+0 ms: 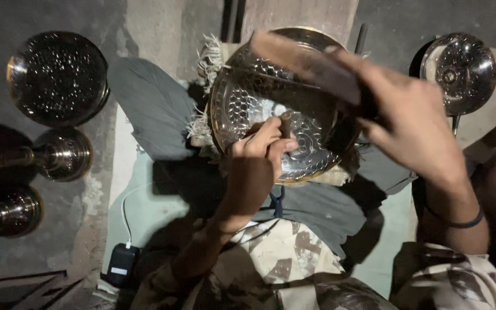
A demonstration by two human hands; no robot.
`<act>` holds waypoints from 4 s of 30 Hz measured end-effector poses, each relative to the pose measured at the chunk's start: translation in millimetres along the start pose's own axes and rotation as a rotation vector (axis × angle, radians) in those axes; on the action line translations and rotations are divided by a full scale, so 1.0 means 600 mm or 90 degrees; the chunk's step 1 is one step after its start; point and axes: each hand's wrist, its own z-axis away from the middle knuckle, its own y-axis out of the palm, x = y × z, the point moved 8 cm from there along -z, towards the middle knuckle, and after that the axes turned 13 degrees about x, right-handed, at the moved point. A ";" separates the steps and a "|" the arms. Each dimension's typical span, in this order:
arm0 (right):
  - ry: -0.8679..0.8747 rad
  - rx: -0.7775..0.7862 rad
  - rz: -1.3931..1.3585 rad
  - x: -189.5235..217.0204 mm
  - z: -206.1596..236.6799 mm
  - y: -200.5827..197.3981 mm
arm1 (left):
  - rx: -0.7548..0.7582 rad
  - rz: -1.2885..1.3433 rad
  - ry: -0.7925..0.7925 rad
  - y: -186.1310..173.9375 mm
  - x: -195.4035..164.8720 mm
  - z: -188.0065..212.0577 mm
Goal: The person sits cross-legged and repeatedly hammers a small metal punch into a decorative metal plate using a wooden mallet. The plate is held steady with the left hand while the right hand strikes the punch to create or refine embossed patterns.
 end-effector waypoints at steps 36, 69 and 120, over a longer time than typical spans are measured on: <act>0.309 -0.351 -0.223 -0.002 0.256 0.162 | 0.567 -0.224 0.216 0.110 0.028 -0.084; 0.286 -0.406 -0.484 0.026 0.151 0.159 | -0.158 -0.145 0.327 -0.040 0.045 0.001; 0.444 -0.511 -0.606 -0.162 0.253 0.345 | 0.240 0.094 0.051 -0.078 0.003 -0.041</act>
